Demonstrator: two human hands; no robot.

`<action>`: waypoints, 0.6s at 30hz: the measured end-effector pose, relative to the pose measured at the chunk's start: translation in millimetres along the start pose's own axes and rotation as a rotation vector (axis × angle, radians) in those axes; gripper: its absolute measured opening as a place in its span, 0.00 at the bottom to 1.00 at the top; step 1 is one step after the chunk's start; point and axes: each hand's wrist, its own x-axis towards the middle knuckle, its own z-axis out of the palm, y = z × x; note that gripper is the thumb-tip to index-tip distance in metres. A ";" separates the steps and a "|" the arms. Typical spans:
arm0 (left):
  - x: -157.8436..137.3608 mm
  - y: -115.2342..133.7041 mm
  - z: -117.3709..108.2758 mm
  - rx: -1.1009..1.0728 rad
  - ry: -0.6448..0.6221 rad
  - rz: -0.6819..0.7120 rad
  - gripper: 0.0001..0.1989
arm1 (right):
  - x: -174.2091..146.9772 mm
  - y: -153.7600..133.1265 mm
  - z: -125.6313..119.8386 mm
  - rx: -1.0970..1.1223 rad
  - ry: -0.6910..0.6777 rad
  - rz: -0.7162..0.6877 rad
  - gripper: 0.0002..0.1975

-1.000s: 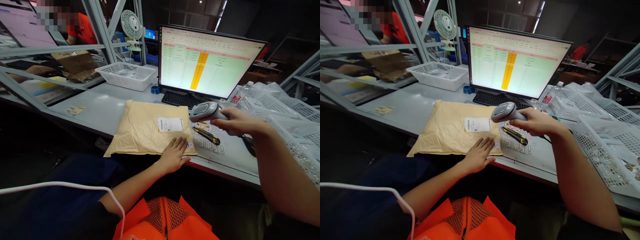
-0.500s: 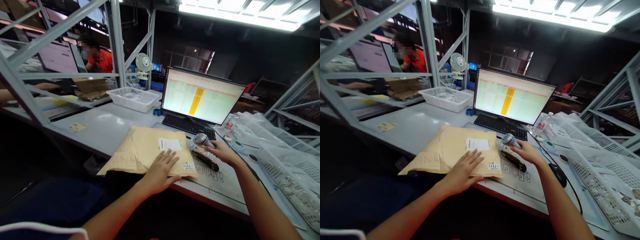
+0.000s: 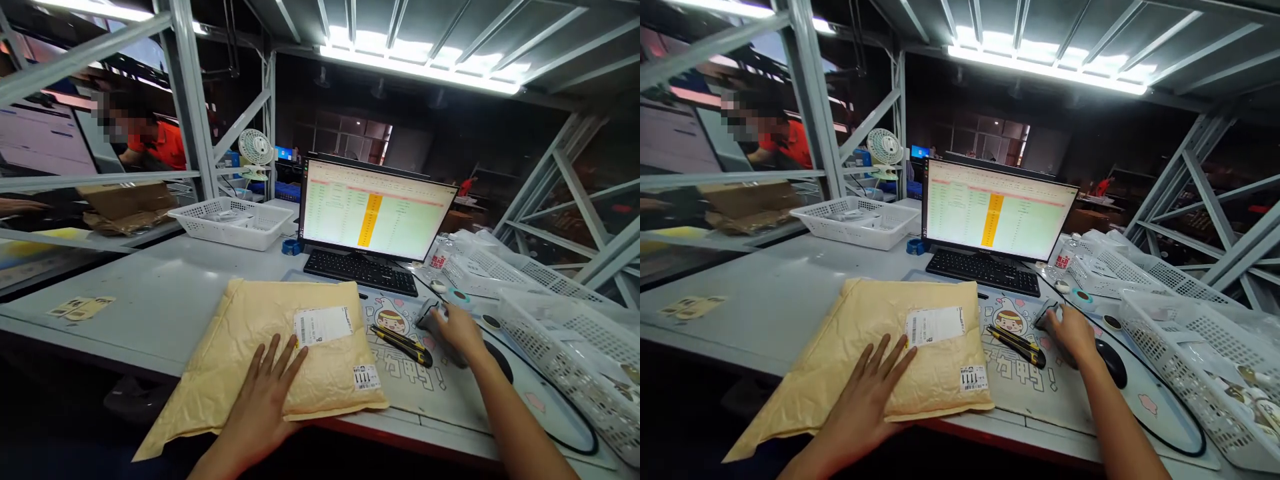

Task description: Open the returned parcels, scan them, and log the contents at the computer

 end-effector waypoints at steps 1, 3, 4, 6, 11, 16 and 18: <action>0.7 -0.7 -0.3 0.002 0.022 0.011 0.61 | 10.9 -8.2 -3.0 0.010 0.014 0.000 0.22; 2.1 -2.0 -1.2 -0.002 0.040 0.016 0.60 | 32.8 -26.6 -2.2 0.027 0.007 0.001 0.19; 2.7 -2.6 -1.5 -0.006 0.038 0.013 0.59 | 42.0 -35.5 1.5 0.037 -0.013 -0.001 0.17; 3.8 -3.7 -1.2 -0.018 0.021 0.010 0.57 | 53.2 -50.6 12.2 0.070 -0.062 -0.013 0.18; 4.5 -5.0 -1.7 -0.019 0.020 0.025 0.55 | 38.9 -72.7 24.7 0.165 -0.105 -0.038 0.22; 5.2 -3.9 -4.7 0.039 0.073 0.048 0.54 | 15.6 -81.4 16.4 0.240 -0.105 -0.096 0.24; 5.1 -3.3 -4.1 0.037 0.074 0.038 0.55 | 3.4 -77.2 15.0 0.258 -0.106 -0.117 0.22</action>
